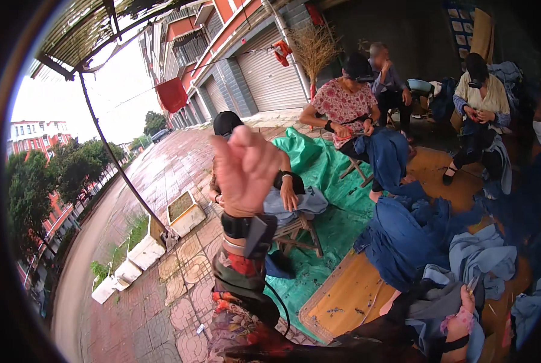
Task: Using a seam ripper or small scissors to remove threads or tags from denim garments in an outdoor workshop setting.
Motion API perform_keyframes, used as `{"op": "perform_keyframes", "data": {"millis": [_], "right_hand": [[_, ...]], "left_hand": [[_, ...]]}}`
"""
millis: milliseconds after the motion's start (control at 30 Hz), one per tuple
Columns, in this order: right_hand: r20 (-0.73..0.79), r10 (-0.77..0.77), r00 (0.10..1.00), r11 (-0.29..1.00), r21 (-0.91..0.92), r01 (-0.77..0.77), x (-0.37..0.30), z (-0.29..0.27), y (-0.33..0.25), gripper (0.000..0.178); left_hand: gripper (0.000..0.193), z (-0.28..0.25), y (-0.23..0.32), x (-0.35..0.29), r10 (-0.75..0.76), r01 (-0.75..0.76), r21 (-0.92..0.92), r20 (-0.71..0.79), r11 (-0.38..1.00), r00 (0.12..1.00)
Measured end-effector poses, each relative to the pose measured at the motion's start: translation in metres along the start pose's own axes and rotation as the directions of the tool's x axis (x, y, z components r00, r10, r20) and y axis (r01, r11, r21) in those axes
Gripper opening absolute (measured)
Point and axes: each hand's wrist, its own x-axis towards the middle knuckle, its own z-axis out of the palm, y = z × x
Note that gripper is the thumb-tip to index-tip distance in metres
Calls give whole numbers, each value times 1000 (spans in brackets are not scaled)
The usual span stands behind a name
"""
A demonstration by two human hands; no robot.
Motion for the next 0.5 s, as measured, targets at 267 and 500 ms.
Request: {"op": "perform_keyframes", "data": {"millis": [267, 500], "right_hand": [[4, -41, 999, 999, 10, 41, -27, 19, -11, 24], [-10, -82, 997, 996, -35, 81, -43, 30, -29, 15]], "left_hand": [[25, 28, -70, -52, -260, 393, 465, -326, 793, 909], [40, 81, -281, -107, -695, 582, 436, 160, 686, 700]]}}
